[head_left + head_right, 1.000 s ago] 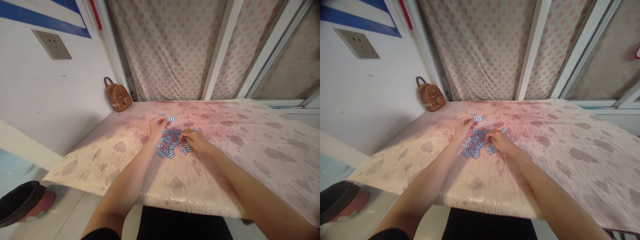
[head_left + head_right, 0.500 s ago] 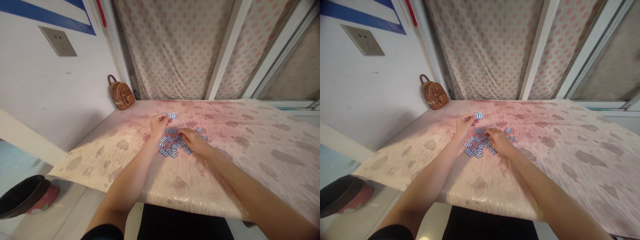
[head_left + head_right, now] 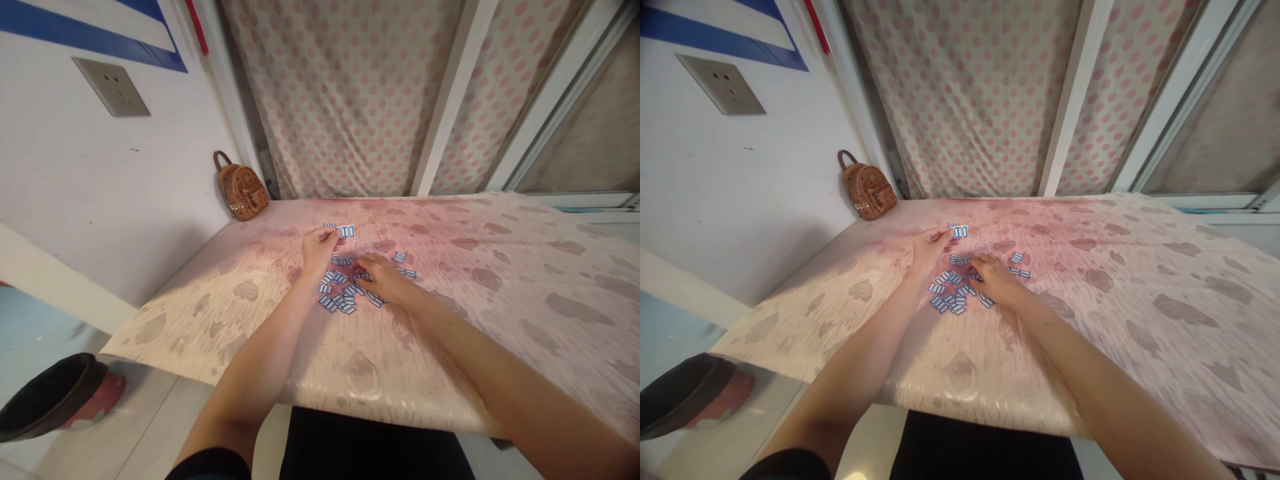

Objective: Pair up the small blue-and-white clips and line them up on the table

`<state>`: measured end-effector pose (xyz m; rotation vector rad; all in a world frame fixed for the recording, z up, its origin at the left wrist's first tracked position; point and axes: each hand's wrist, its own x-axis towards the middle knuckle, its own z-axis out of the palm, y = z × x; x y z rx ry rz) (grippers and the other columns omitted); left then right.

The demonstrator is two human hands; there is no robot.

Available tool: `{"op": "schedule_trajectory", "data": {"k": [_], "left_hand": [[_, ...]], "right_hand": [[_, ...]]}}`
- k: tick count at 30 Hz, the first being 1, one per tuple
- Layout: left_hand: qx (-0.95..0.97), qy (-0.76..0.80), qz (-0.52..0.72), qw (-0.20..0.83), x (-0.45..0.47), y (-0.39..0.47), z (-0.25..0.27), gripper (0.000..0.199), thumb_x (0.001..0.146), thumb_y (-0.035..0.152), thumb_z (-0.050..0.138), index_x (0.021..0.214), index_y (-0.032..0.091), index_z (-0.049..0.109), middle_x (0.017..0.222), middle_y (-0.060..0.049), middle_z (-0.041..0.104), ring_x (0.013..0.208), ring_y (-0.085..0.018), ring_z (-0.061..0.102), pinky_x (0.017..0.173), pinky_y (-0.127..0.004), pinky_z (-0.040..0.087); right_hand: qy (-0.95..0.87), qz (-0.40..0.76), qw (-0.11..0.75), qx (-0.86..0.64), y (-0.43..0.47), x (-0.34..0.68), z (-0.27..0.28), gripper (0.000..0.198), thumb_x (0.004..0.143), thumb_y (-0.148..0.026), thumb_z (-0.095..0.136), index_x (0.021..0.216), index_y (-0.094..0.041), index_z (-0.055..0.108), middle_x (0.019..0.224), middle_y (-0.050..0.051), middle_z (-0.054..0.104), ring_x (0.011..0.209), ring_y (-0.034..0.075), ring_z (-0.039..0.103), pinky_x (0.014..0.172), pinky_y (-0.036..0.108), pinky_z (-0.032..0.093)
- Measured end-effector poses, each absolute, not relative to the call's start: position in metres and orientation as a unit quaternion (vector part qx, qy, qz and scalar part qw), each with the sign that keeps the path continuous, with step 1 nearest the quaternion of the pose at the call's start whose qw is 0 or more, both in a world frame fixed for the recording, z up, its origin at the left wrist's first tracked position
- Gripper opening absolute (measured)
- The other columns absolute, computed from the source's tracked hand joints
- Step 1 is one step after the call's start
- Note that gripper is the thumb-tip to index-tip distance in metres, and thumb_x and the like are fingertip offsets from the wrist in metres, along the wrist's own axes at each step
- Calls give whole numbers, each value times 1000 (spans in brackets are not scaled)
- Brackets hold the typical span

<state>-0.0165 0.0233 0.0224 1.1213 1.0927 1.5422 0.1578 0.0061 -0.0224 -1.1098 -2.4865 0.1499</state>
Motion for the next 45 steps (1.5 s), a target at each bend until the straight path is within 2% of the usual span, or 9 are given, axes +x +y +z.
{"op": "schedule_trajectory", "data": {"k": [5,10,13,16,20,23,26,36,45], "left_hand": [[465,437,622,453,-17,28,16,9,82,21,69,83,13,71,76,-7,76,70,-16,74,60,-20,50],[479,418,624,454,-13,30,8,6,79,19,70,78,13,72,74,-5,75,66,-16,72,63,-23,53],[491,421,617,449,-8,28,5,6,79,18,69,75,14,72,72,-5,74,68,-17,72,65,-24,55],[504,425,608,443,-1,23,1,7,80,17,67,76,15,73,73,-4,75,72,-18,72,67,-25,55],[519,421,595,447,6,17,-2,7,81,19,68,79,16,74,78,-4,76,72,-18,72,68,-26,55],[520,407,585,471,10,12,-1,8,82,22,69,80,16,74,81,-4,76,76,-18,72,70,-27,55],[506,400,581,497,13,7,1,10,82,25,70,82,16,74,83,-5,76,78,-19,73,72,-28,56],[490,391,575,526,17,-1,8,11,81,25,74,83,15,74,83,-8,77,80,-22,75,74,-30,56],[492,388,568,534,18,0,8,9,80,24,75,81,15,74,79,-6,77,76,-20,74,74,-29,57]], "right_hand": [[-883,62,239,-400,3,159,-19,11,87,-17,56,90,-17,67,90,8,64,88,23,58,82,36,42],[-785,106,421,-442,-2,164,-5,13,87,-26,57,83,-20,69,85,5,60,81,19,57,75,33,43],[-686,190,517,-476,-3,168,3,14,85,-33,57,80,-21,63,72,1,60,67,17,56,65,30,43],[-603,317,568,-462,-3,171,5,17,80,-38,61,79,-22,55,68,0,64,62,16,59,63,30,47],[-581,380,564,-448,-5,171,3,23,77,-42,65,76,-22,54,70,1,67,63,16,61,65,31,49],[-587,327,556,-489,-6,172,1,23,77,-43,64,71,-22,54,62,0,62,55,14,54,57,28,43],[-588,280,552,-520,-6,170,0,22,77,-42,60,69,-22,54,59,-1,58,55,15,52,55,28,40],[-613,238,558,-506,-4,165,-9,19,81,-40,56,72,-24,53,64,-1,59,61,17,57,59,30,43],[-616,235,538,-526,-1,167,-13,19,82,-41,55,74,-24,52,66,0,61,63,18,59,61,31,43]]}}
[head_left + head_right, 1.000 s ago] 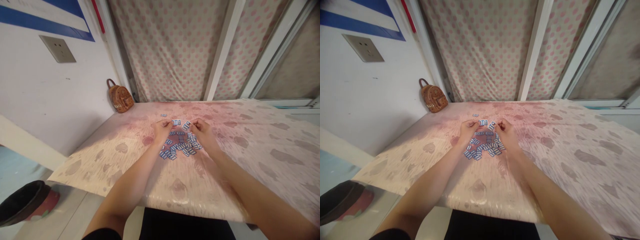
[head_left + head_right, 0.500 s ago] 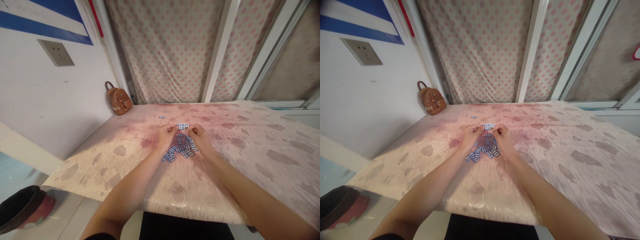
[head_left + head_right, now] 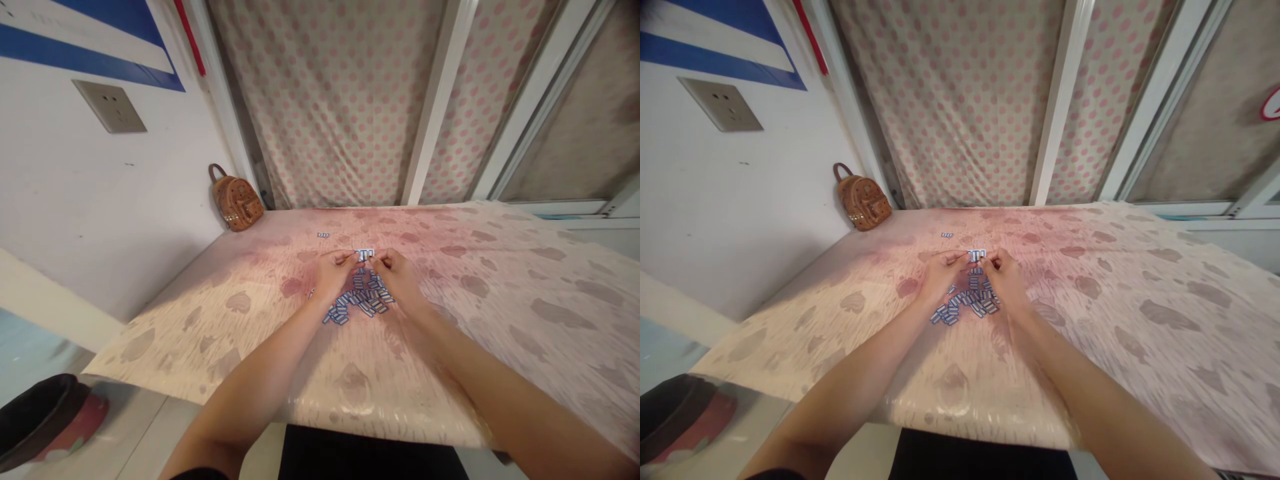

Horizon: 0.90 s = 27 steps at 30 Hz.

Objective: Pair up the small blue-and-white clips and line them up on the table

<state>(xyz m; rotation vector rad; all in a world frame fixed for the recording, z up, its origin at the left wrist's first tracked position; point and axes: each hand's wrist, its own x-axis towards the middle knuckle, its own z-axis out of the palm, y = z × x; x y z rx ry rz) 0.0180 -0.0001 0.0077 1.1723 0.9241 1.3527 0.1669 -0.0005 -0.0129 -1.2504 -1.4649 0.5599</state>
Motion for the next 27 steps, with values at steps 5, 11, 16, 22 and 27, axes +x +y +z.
{"op": "schedule_trajectory", "data": {"k": [5,11,16,22,27], "left_hand": [[488,398,564,534,16,0,10,10,79,25,75,78,15,73,78,-7,76,75,-20,74,73,-29,56],[484,409,554,540,15,0,7,9,79,26,74,80,17,74,80,-6,76,77,-20,74,68,-27,53],[504,409,574,499,5,7,12,11,80,26,70,81,15,75,81,-7,77,79,-21,74,64,-24,51],[463,454,633,423,-24,24,24,16,79,29,73,82,14,74,81,-8,77,75,-20,74,59,-20,47],[452,457,643,416,-29,28,24,12,83,22,66,82,14,74,78,-8,77,72,-18,74,55,-20,44]], "right_hand": [[-648,193,532,-511,-6,170,-5,28,82,-36,61,105,-21,57,80,1,61,67,17,59,64,31,47],[-738,98,458,-486,-14,173,7,34,87,-23,55,120,-25,63,94,5,61,77,19,61,71,33,48],[-706,98,504,-488,-10,169,0,36,87,-26,58,123,-22,57,95,5,65,77,19,62,72,33,48],[-774,129,401,-473,-12,148,-14,7,88,-21,54,83,-21,59,85,4,66,82,19,63,76,31,46],[-798,101,254,-537,-14,120,-13,15,84,-24,66,96,-16,62,99,11,68,88,23,64,77,31,44]]}}
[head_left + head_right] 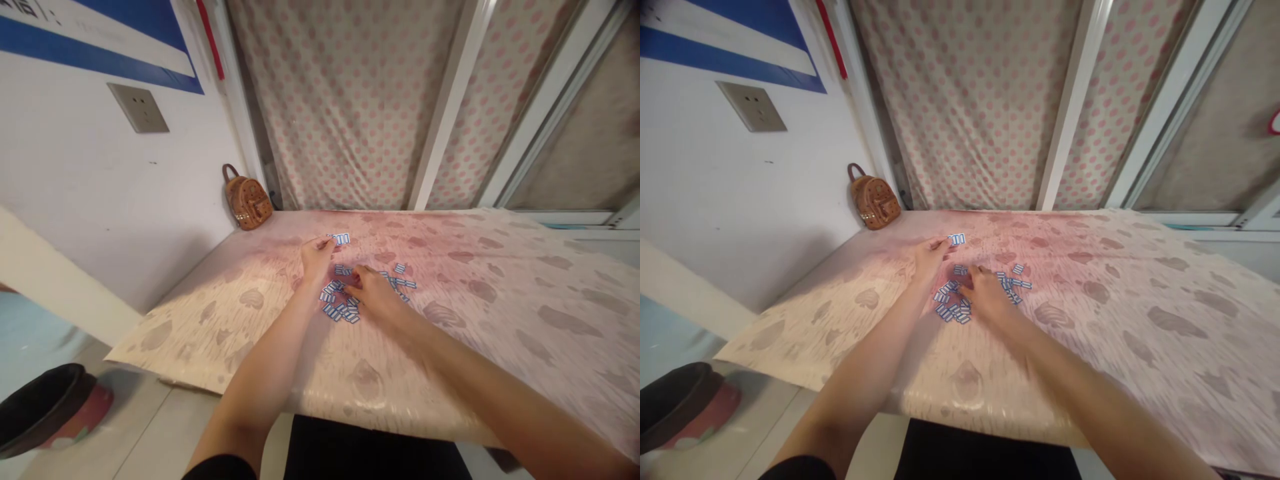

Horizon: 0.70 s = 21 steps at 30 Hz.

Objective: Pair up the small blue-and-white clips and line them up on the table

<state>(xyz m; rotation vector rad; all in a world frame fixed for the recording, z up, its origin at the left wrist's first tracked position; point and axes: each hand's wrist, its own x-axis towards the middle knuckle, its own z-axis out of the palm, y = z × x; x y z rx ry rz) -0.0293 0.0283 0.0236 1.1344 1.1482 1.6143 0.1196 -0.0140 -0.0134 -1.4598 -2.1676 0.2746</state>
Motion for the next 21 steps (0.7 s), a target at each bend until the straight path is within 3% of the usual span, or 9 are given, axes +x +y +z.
{"op": "schedule_trajectory", "data": {"k": [4,8,11,14,21], "left_hand": [[441,453,647,425,-26,31,25,12,83,17,63,81,14,74,78,-7,77,72,-19,74,58,-21,47],[440,444,650,432,-25,32,26,11,83,13,63,78,14,73,77,-6,76,73,-18,75,65,-24,53],[444,440,646,438,-25,32,25,12,83,11,63,77,14,72,75,-5,76,71,-18,74,67,-24,54],[456,431,633,454,-23,32,21,10,82,11,63,77,13,72,71,-5,74,68,-18,74,65,-24,55],[493,409,592,490,-10,28,10,6,77,16,72,72,12,72,69,-5,74,63,-16,71,63,-25,55]], "right_hand": [[-797,80,161,-577,-12,105,-8,22,84,-23,67,103,-13,62,103,15,69,91,25,65,74,30,42],[-790,109,165,-580,-12,101,-10,16,84,-15,62,100,-14,62,97,13,71,87,23,66,71,29,40],[-781,137,230,-564,-11,110,-9,12,86,-11,52,92,-16,62,88,9,71,80,21,65,70,29,41],[-766,135,336,-531,-10,127,-1,21,88,-12,43,84,-19,62,83,6,71,77,20,64,70,29,41],[-670,99,529,-512,-10,149,17,12,88,-26,48,87,-22,59,79,4,67,73,21,61,69,32,43]]}}
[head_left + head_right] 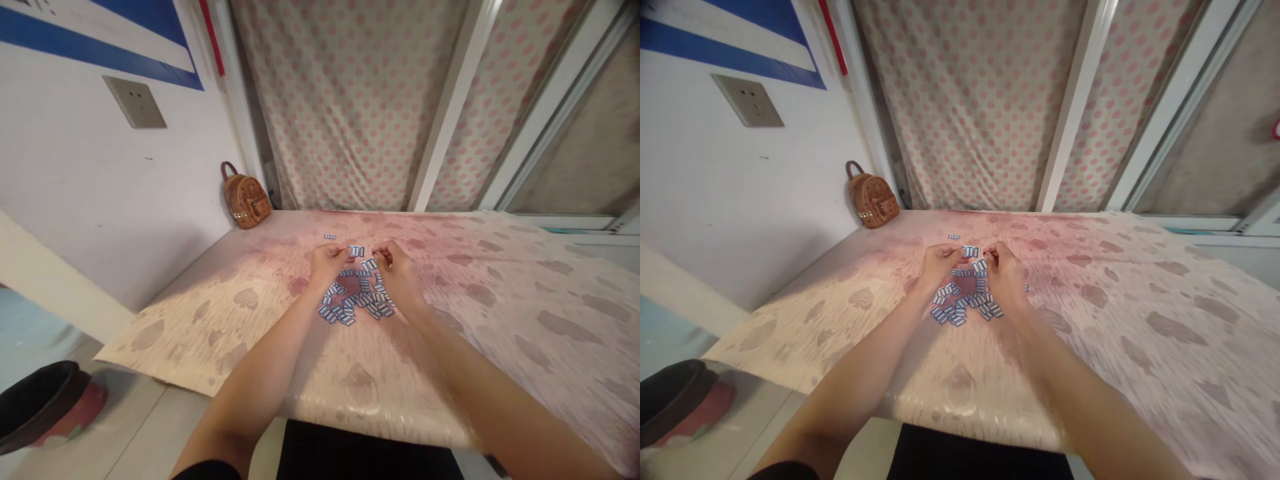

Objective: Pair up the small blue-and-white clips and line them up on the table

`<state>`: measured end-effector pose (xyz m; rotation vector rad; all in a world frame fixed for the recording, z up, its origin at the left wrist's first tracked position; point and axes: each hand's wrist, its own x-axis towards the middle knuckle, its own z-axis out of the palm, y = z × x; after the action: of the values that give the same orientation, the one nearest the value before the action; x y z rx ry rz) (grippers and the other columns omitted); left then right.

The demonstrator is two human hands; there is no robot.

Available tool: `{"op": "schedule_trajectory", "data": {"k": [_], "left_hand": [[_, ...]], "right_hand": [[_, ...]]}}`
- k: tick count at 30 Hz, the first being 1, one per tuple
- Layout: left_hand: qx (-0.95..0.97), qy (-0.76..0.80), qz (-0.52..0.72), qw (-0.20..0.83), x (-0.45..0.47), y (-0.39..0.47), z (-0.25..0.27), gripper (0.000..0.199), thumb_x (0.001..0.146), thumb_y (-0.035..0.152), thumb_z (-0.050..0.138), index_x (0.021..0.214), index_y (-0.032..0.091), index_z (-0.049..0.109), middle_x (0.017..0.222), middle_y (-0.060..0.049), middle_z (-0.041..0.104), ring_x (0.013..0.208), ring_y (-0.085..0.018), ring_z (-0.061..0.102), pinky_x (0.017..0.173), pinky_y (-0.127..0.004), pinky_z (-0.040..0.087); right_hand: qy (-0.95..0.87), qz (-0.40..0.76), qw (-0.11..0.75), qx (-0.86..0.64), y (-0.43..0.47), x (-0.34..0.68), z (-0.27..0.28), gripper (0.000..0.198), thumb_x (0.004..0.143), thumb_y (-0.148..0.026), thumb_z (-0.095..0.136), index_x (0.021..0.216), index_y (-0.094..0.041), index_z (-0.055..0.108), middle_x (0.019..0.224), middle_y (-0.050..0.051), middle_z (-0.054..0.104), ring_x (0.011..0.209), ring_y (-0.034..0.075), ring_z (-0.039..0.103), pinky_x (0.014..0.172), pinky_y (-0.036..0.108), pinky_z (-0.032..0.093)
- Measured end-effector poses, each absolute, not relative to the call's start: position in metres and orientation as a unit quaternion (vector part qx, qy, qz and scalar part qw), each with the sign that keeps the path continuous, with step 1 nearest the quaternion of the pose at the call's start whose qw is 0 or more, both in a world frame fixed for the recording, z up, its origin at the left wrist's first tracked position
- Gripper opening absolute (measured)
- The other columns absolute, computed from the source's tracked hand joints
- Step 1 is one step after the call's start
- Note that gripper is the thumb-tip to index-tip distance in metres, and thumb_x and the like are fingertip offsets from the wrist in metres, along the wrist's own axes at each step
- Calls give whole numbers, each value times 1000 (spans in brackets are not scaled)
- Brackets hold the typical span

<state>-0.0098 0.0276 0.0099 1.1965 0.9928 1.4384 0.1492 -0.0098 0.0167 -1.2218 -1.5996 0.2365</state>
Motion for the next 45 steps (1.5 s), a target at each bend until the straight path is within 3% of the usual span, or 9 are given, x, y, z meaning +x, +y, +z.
{"op": "schedule_trajectory", "data": {"k": [9,19,31,37,45], "left_hand": [[491,379,563,546,9,6,10,16,76,29,79,79,13,74,77,-7,76,75,-21,74,74,-31,57],[468,369,549,586,21,-6,14,19,78,32,77,81,13,73,79,-9,77,77,-20,74,74,-29,56],[462,388,574,554,14,-2,17,9,83,22,71,81,13,73,77,-8,76,75,-19,74,68,-25,53],[469,371,575,558,14,-1,13,19,79,30,77,83,12,74,82,-10,77,77,-19,74,71,-26,54],[471,372,569,562,15,-2,13,15,80,27,75,83,12,75,81,-10,77,77,-18,74,71,-26,54]], "right_hand": [[-624,80,581,-516,-1,154,12,10,92,-30,46,98,-24,52,84,4,63,78,22,61,69,35,45],[-644,-3,538,-543,-10,149,24,12,92,-31,43,95,-22,51,93,10,64,82,25,61,69,37,45],[-677,82,524,-510,-13,149,17,12,87,-21,46,97,-21,52,87,7,64,79,22,61,69,34,45],[-664,53,528,-528,-8,152,14,12,85,-21,47,96,-21,52,87,6,63,76,21,59,68,34,44],[-672,55,518,-526,-10,150,13,12,87,-24,47,98,-21,52,86,7,63,76,22,60,66,34,44]]}}
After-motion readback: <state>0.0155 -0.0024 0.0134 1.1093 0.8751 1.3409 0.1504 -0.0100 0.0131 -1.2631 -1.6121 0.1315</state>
